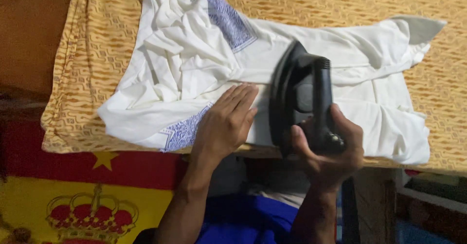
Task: Ironing a white patterned shirt on a flat surface.
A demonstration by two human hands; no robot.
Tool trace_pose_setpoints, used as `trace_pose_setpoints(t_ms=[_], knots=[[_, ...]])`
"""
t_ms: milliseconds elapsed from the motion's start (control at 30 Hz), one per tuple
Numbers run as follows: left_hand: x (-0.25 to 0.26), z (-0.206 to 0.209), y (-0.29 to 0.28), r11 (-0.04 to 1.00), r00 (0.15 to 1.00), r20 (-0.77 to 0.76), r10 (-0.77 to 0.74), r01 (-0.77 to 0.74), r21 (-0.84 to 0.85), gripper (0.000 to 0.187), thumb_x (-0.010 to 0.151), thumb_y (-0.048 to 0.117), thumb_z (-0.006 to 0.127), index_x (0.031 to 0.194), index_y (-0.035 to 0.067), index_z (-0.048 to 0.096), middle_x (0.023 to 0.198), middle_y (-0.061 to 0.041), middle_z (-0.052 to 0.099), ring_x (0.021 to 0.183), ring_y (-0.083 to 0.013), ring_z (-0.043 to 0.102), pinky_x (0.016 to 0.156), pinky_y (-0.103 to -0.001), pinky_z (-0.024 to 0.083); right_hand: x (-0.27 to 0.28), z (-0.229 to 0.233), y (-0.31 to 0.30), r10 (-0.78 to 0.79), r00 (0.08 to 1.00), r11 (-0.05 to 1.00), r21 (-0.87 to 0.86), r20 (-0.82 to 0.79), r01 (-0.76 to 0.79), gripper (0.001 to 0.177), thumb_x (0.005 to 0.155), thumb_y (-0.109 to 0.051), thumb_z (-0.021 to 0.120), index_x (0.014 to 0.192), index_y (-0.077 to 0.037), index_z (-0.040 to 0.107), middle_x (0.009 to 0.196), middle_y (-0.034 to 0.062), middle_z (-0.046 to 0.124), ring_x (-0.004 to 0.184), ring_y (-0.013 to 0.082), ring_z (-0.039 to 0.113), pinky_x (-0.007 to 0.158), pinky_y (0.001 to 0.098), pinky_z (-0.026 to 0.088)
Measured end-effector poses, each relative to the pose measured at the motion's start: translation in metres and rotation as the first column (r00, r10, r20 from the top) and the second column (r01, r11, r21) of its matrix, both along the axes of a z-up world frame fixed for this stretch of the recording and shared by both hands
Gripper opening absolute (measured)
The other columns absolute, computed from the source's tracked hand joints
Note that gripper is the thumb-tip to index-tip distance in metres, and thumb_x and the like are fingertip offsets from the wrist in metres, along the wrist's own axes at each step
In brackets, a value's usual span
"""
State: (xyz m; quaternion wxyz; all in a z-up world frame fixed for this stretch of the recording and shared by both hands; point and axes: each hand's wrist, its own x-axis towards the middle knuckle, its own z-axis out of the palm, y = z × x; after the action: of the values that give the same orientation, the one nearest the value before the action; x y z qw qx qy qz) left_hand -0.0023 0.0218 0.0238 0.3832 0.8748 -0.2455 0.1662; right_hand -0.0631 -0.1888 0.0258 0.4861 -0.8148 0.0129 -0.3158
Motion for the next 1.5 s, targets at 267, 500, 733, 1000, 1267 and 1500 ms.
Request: trace_pose_setpoints(t_ms=[267, 500, 733, 1000, 1267, 1500], knots=[[0.003, -0.003, -0.002, 1.000, 1.000, 0.025, 0.004, -0.004, 0.018, 0.037, 0.098, 0.016, 0.065, 0.130, -0.004, 0.065, 0.135, -0.022, 0.067, 0.131, -0.0371, 0.060, 0.116, -0.045, 0.044, 0.011, 0.008, -0.047, -0.253, 0.966, 0.962, -0.090, 0.045, 0.257, 0.062, 0.085, -0.005, 0.094, 0.136, 0.006, 0.061, 0.129, 0.0163, 0.065, 0.120, 0.0218, 0.066, 0.108, 0.0338, 0.057], [0.002, -0.008, -0.002, 1.000, 1.000, -0.001, 0.008, -0.008, 0.016, 0.038, 0.097, 0.019, 0.066, 0.129, -0.003, 0.066, 0.135, -0.021, 0.067, 0.131, -0.0376, 0.059, 0.113, -0.045, 0.044, 0.017, 0.007, -0.054, -0.290, 0.956, 0.947, -0.136, 0.040, 0.293, 0.064, 0.081, -0.012, 0.097, 0.134, 0.004, 0.064, 0.119, 0.0145, 0.067, 0.106, 0.0200, 0.065, 0.098, 0.0315, 0.056], [0.002, -0.013, -0.002, 1.000, 1.000, 0.018, 0.003, -0.003, 0.018, 0.039, 0.096, 0.020, 0.068, 0.128, -0.002, 0.066, 0.134, -0.021, 0.067, 0.131, -0.0363, 0.060, 0.115, -0.045, 0.044, 0.006, 0.014, -0.032, -0.290, 0.957, 0.947, -0.136, 0.028, 0.291, 0.069, 0.075, -0.014, 0.096, 0.136, 0.002, 0.066, 0.124, 0.0152, 0.071, 0.113, 0.0225, 0.069, 0.101, 0.0335, 0.056], [0.001, -0.007, -0.001, 0.999, 0.999, 0.017, -0.030, 0.029, 0.038, 0.045, 0.091, 0.023, 0.073, 0.127, -0.003, 0.065, 0.135, -0.021, 0.066, 0.133, -0.0378, 0.058, 0.115, -0.046, 0.043, 0.004, 0.020, -0.009, -0.091, 0.996, 0.981, -0.171, 0.014, 0.092, 0.068, 0.074, -0.019, 0.094, 0.132, 0.002, 0.065, 0.123, 0.0159, 0.072, 0.111, 0.0209, 0.072, 0.097, 0.0330, 0.059], [0.002, -0.009, -0.001, 0.998, 1.000, 0.013, -0.018, 0.017, 0.054, 0.046, 0.093, 0.026, 0.072, 0.128, -0.002, 0.065, 0.136, -0.022, 0.065, 0.133, -0.0381, 0.056, 0.115, -0.047, 0.041, 0.008, 0.012, -0.040, -0.313, 0.948, 0.927, -0.201, 0.047, 0.316, 0.067, 0.077, -0.015, 0.095, 0.134, 0.004, 0.065, 0.122, 0.0193, 0.070, 0.111, 0.0254, 0.070, 0.097, 0.0355, 0.058], [0.002, -0.011, -0.001, 0.998, 0.999, 0.027, -0.035, 0.033, 0.056, 0.043, 0.095, 0.025, 0.071, 0.127, -0.003, 0.065, 0.134, -0.023, 0.066, 0.133, -0.0387, 0.057, 0.115, -0.047, 0.041, 0.000, 0.015, -0.039, -0.356, 0.933, 0.917, -0.175, 0.053, 0.360, 0.067, 0.080, -0.016, 0.093, 0.136, 0.005, 0.063, 0.122, 0.0205, 0.070, 0.108, 0.0257, 0.071, 0.094, 0.0351, 0.059]])
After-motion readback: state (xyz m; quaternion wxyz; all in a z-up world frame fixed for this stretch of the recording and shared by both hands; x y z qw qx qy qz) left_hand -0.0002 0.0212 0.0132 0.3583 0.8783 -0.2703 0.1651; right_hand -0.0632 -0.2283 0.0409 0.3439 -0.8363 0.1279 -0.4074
